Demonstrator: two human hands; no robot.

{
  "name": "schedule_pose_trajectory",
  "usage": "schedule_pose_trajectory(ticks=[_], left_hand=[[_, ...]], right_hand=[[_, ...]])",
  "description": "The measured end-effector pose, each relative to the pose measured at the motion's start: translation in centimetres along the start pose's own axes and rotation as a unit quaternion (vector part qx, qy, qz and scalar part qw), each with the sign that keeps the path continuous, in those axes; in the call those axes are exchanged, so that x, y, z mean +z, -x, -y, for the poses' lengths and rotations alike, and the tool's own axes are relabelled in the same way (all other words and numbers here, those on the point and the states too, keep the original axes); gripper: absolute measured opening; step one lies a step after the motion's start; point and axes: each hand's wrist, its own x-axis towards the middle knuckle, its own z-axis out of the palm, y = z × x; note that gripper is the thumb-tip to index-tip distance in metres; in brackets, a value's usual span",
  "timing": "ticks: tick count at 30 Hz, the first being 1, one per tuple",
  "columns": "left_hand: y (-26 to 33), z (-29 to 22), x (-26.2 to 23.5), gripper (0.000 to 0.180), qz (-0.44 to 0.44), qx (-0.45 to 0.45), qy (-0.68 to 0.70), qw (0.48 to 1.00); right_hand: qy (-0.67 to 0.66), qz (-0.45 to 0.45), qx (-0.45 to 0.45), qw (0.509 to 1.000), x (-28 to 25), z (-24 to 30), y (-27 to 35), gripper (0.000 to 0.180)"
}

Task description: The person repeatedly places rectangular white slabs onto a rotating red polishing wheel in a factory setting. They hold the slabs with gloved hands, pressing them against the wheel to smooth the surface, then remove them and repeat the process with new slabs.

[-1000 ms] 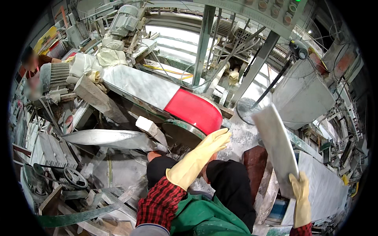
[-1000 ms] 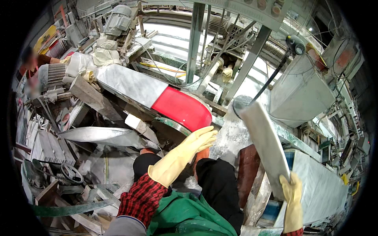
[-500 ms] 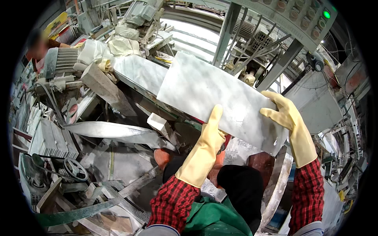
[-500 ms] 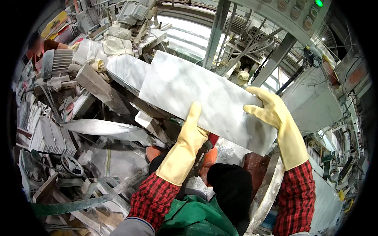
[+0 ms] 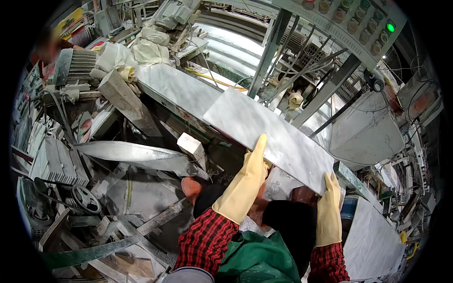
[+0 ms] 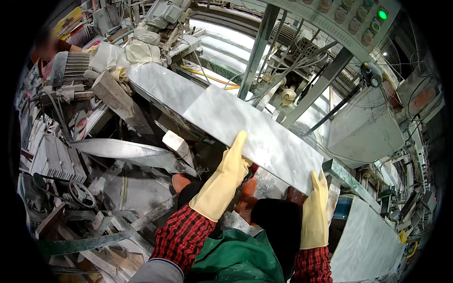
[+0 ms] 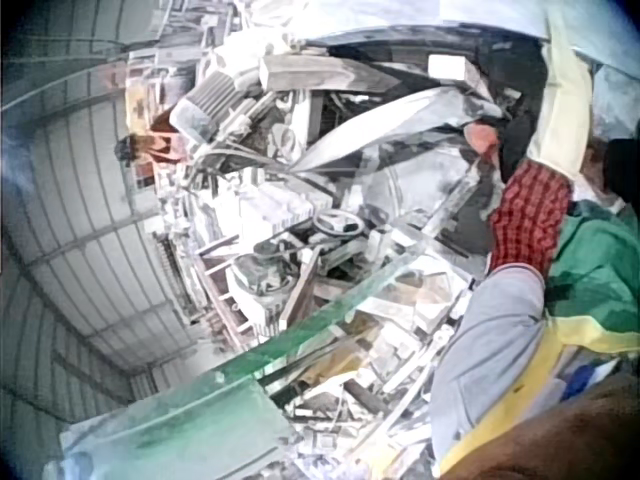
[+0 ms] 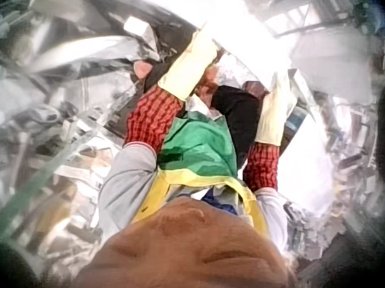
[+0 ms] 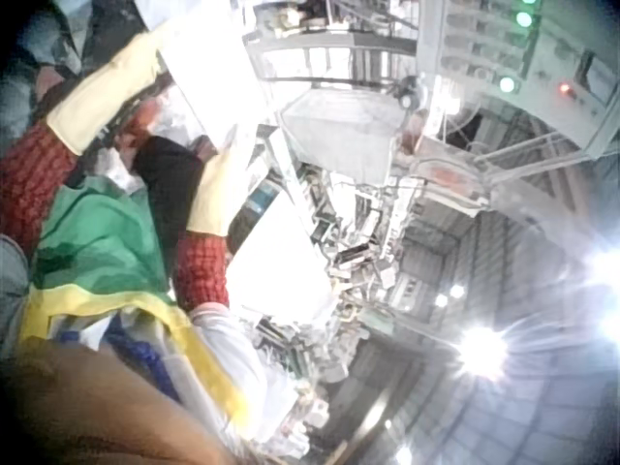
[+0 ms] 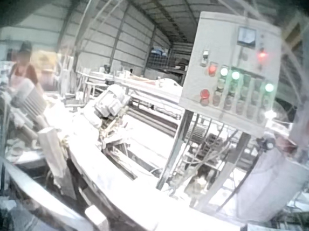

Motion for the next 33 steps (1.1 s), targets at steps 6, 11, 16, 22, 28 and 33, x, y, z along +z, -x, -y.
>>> schedule_pose_trajectory(ticks=[6,11,16,22,28,33], left_hand=[[-1.4,1.9,-0.6,0.031,-0.042,0.009,0.008,0.999],[-1.7,2.1,-0.6,0.029,-0.066,0.013,0.065,0.996],[-2.6,2.5,-1.6,0.027,-0.055,-0.011,0.059,0.997],[-3.0,2.6,-1.0,0.029,-0.022,-0.006,0.131,0.991],[-1.1,4.2,-2.8,0.025,0.115,-0.034,0.134,0.984],[2.0,5.3,-4.4,0.030,0.130,-0.125,-0.034,0.983]], right_hand=[[0.045,-0.002,-0.034,0.998,0.1,-0.8,0.7,0.057],[0.072,-0.030,-0.076,0.994,0.3,-1.8,-0.3,0.058],[0.057,-0.023,-0.074,0.995,0.6,-2.0,-1.3,0.057],[0.037,-0.008,-0.078,0.996,0.1,-3.5,-3.0,0.054],[0.001,-0.016,-0.054,0.998,0.0,-6.9,-4.4,0.057],[-0.040,-0.032,-0.024,0.998,1.2,-8.0,-3.6,0.059]])
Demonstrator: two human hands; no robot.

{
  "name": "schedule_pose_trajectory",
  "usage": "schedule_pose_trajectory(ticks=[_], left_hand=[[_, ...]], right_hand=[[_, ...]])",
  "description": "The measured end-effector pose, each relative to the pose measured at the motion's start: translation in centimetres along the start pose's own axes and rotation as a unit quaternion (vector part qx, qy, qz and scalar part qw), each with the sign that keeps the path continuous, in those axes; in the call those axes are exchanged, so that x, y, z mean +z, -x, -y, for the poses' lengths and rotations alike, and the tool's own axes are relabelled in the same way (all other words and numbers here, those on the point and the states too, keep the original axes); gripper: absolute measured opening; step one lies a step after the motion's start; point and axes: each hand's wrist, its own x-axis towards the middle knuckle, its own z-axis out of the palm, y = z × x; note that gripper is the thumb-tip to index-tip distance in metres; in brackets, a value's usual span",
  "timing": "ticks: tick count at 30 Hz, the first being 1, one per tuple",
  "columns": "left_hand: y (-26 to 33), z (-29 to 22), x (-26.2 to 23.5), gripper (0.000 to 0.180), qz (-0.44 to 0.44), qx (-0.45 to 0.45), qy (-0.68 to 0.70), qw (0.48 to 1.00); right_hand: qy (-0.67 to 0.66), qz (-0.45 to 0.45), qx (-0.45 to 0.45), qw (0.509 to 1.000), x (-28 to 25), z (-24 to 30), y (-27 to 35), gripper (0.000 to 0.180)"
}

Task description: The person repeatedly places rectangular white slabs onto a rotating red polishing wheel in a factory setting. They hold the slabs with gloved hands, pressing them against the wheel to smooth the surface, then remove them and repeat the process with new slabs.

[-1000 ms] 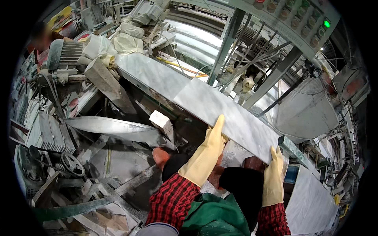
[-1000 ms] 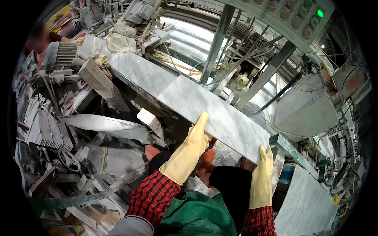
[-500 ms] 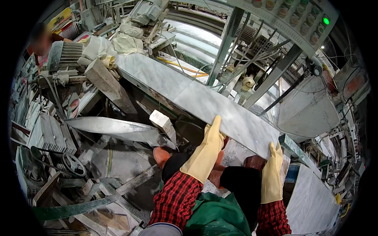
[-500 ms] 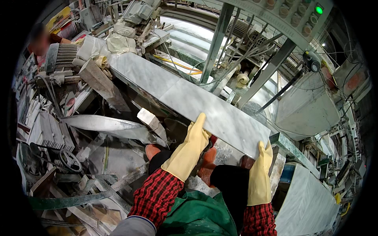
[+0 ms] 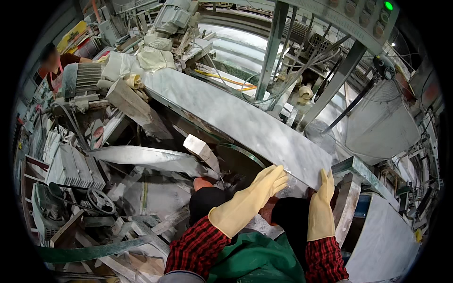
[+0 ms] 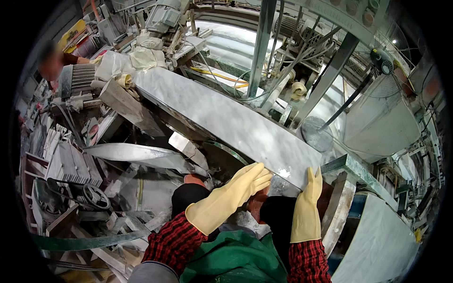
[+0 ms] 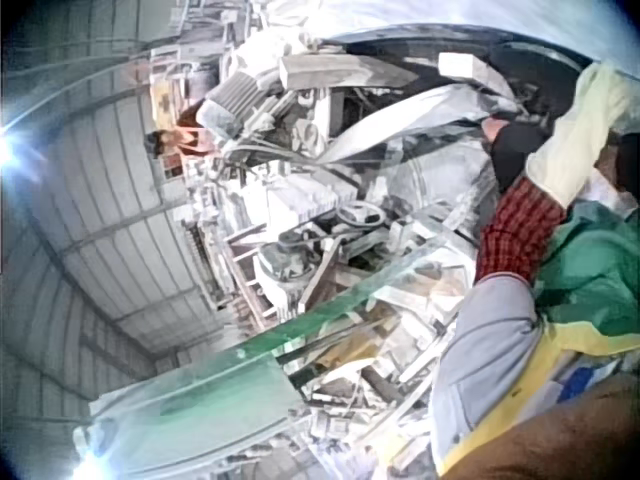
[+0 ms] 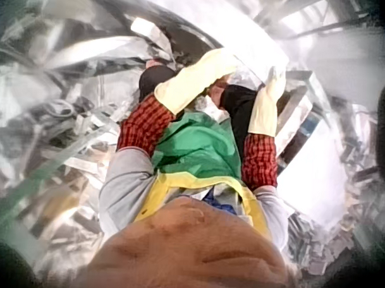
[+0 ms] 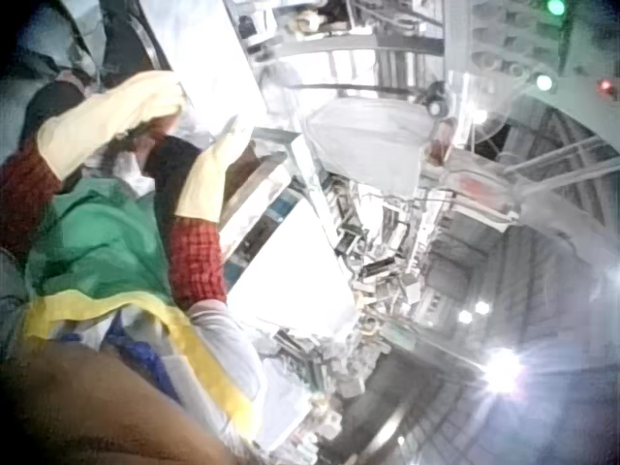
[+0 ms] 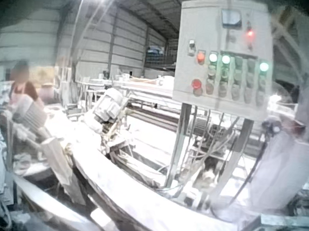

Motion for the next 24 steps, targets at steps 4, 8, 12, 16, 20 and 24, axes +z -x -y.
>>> schedule_pose_trajectory(ticks=[4,8,12,16,20,24], left_hand=[[0.6,-0.6,0.4,0.041,0.034,-0.020,-0.063,0.997],[-0.6,0.5,-0.7,0.040,0.043,-0.011,-0.074,0.996],[-0.9,1.6,1.3,0.031,-0.018,-0.036,-0.084,0.996],[-1.5,2.3,1.4,0.024,0.002,-0.026,-0.059,0.998],[-1.9,2.7,1.3,0.025,0.030,0.002,-0.045,0.999],[-2.0,2.7,0.7,0.032,0.036,0.028,-0.045,0.998]], right_hand=[[-0.049,-0.026,0.040,0.998,0.1,-0.5,0.1,0.068],[-0.106,-0.018,0.060,0.992,1.5,1.0,1.1,0.057],[-0.149,-0.014,0.099,0.984,2.0,2.3,1.7,0.059],[-0.165,-0.027,0.121,0.978,2.4,2.6,2.1,0.060],[-0.209,-0.038,0.134,0.968,2.2,1.8,1.3,0.058],[-0.249,-0.041,0.112,0.961,2.3,1.1,0.8,0.053]])
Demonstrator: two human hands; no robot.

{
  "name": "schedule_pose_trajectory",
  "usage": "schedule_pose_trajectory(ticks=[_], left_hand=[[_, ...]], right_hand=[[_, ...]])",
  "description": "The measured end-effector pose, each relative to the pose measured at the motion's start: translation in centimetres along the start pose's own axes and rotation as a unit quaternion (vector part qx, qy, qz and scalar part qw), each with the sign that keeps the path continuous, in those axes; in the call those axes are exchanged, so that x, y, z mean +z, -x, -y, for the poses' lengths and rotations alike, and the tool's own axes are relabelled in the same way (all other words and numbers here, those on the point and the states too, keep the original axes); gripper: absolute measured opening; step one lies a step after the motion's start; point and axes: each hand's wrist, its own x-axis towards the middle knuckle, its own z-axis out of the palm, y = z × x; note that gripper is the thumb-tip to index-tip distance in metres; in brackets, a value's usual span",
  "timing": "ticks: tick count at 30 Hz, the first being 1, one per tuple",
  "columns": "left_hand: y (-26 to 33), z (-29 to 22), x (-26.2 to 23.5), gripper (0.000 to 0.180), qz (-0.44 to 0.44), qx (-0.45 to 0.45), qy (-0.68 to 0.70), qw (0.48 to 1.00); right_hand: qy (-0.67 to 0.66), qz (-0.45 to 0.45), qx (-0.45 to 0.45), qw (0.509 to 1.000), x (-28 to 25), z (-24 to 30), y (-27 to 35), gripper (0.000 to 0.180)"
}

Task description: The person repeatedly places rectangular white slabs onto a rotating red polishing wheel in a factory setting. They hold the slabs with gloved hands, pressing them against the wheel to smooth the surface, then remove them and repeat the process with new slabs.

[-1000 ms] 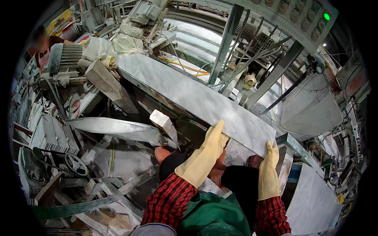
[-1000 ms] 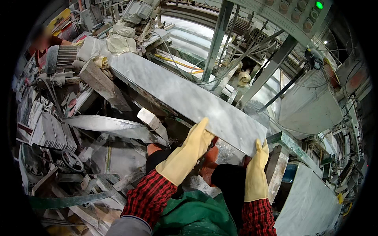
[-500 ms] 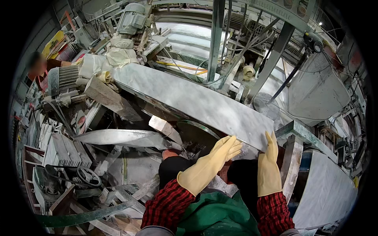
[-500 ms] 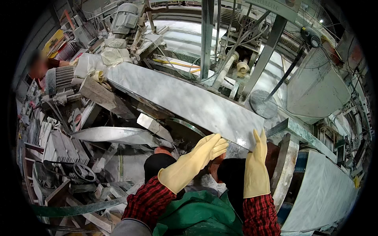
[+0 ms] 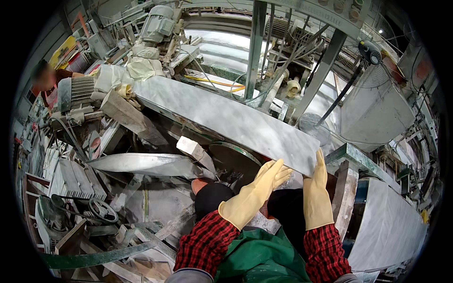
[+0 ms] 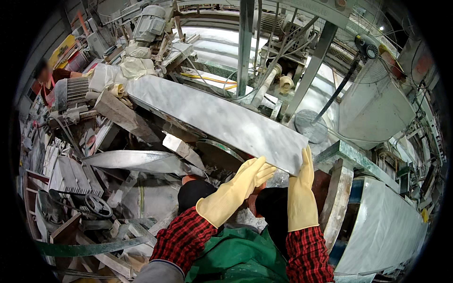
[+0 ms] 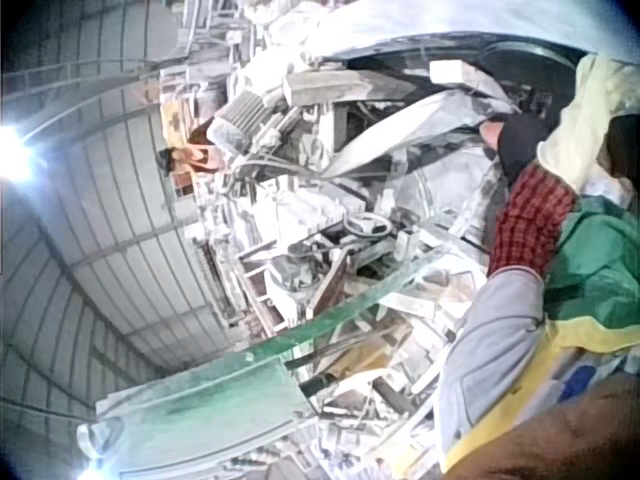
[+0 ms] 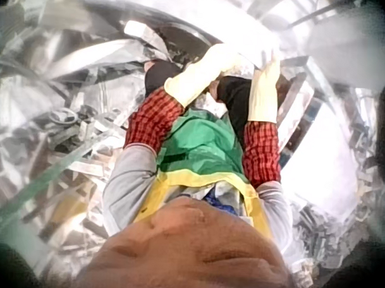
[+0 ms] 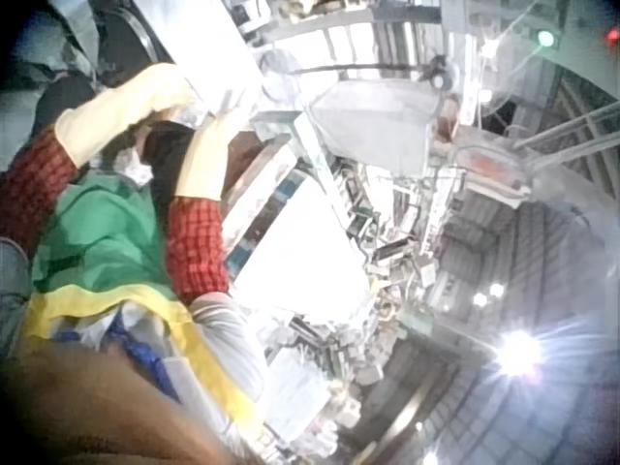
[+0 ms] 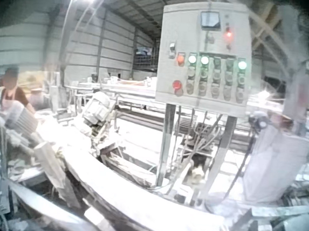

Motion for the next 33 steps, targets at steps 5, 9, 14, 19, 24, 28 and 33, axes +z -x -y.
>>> schedule_pose_trajectory(ticks=[5,9,14,19,24,28,33], left_hand=[[0.3,-0.5,-0.4,0.030,0.004,-0.003,0.011,1.000],[-0.4,0.0,-0.6,0.027,0.003,0.000,0.010,1.000],[0.8,-1.1,0.3,0.030,-0.028,0.002,-0.009,1.000],[0.1,-0.9,-1.2,0.030,-0.010,-0.006,-0.026,1.000],[0.5,-1.2,-0.1,0.028,-0.033,-0.015,-0.087,0.996],[0.5,-0.8,-0.5,0.030,-0.028,-0.029,-0.109,0.993],[0.7,-0.6,-0.5,0.041,-0.002,-0.059,-0.117,0.991]], right_hand=[[-0.003,-0.078,0.016,0.997,-0.1,-1.0,-0.1,0.036],[0.005,0.022,0.073,0.997,-4.3,-0.5,-1.4,0.032],[0.077,-0.035,0.052,0.995,0.6,0.9,3.0,0.024],[0.070,0.047,0.059,0.995,0.1,0.6,3.2,0.032],[0.117,0.072,0.060,0.989,-0.9,0.7,2.8,0.040],[0.136,0.115,0.070,0.982,-0.4,1.0,3.4,0.040],[0.146,0.169,0.064,0.973,-1.0,0.6,3.0,0.042]])
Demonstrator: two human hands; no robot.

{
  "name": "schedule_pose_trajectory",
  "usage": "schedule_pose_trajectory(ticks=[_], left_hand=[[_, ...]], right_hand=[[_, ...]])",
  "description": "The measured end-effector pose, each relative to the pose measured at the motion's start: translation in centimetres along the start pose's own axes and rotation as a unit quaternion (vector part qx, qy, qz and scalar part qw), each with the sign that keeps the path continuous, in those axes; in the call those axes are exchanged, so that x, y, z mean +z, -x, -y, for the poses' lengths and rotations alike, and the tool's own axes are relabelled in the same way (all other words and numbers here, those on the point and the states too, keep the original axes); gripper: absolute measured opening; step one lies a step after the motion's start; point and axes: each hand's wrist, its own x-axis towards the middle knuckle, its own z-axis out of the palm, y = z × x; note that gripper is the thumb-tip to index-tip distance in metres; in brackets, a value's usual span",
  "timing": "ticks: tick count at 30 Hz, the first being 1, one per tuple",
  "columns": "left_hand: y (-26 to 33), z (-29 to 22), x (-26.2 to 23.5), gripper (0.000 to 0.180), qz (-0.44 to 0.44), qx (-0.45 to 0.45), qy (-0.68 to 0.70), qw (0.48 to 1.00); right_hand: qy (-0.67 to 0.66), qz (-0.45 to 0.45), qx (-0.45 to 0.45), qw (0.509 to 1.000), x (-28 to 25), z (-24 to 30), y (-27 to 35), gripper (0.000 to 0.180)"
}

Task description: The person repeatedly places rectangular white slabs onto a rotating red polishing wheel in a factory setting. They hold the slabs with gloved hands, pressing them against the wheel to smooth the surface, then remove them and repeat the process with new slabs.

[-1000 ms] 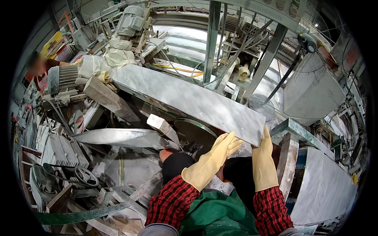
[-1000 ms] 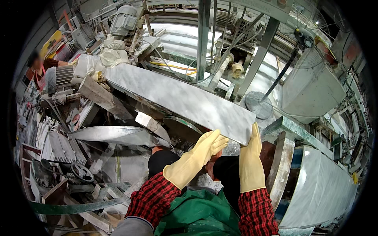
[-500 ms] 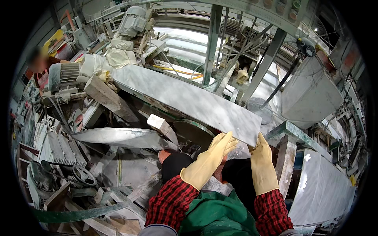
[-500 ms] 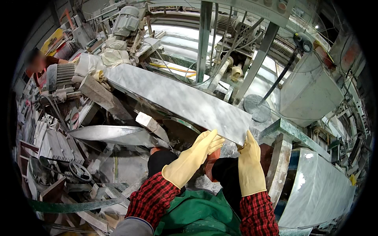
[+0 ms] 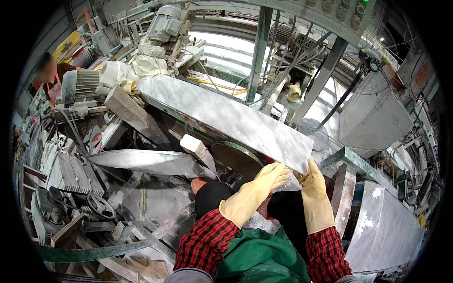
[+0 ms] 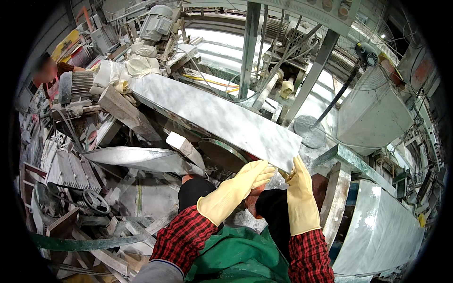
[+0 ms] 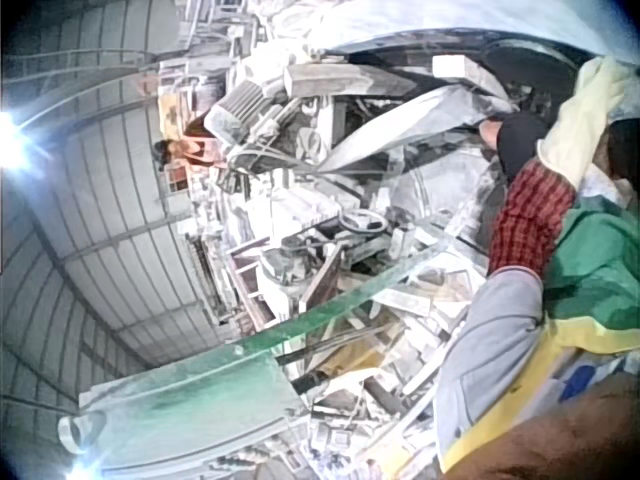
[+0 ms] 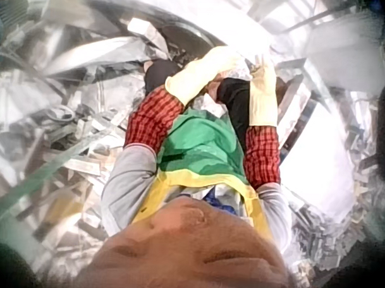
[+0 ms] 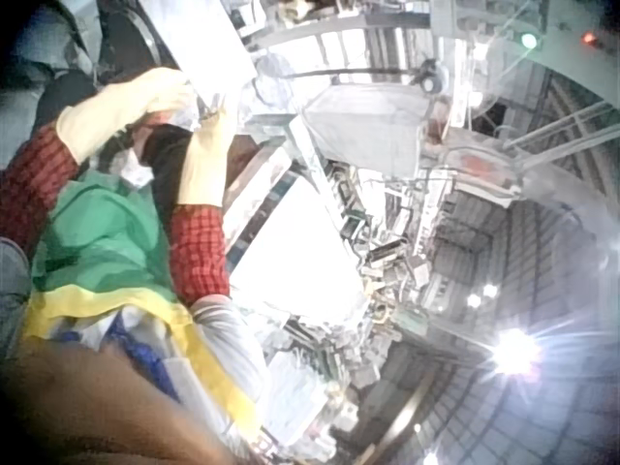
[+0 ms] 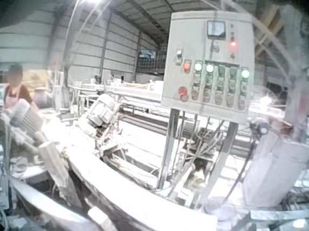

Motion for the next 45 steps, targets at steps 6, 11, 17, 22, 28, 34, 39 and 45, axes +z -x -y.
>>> schedule_pose_trajectory(ticks=[6,11,17,22,28,34,39,45], left_hand=[[0.6,0.1,0.7,0.042,0.034,-0.017,-0.018,0.999],[0.3,0.3,0.3,0.039,0.041,-0.012,-0.013,0.999],[0.1,0.6,0.6,0.040,0.045,-0.015,-0.011,0.999],[-0.7,1.7,0.8,0.044,0.081,0.009,-0.013,0.997],[-1.1,2.8,1.1,0.040,0.072,0.045,0.053,0.995],[-0.3,1.2,1.9,0.028,0.052,0.037,0.074,0.995],[-0.7,1.5,1.3,0.027,0.032,0.048,0.086,0.995],[-0.5,1.0,1.2,0.027,0.025,0.046,0.082,0.995]], right_hand=[[-0.014,0.015,0.010,1.000,-0.3,-0.3,-0.3,0.049],[0.004,0.025,0.019,0.999,0.4,0.0,0.0,0.050],[0.008,0.020,0.016,1.000,0.5,0.0,0.2,0.049],[0.022,0.042,-0.008,0.999,0.4,-0.7,-0.4,0.044],[0.017,-0.039,0.026,0.999,1.2,-0.9,-1.1,0.036],[0.023,-0.037,0.028,0.999,1.9,0.0,-0.5,0.036],[0.019,-0.036,0.043,0.998,1.9,0.7,-0.1,0.040],[0.054,0.057,0.020,0.997,0.8,0.2,-0.4,0.042]])
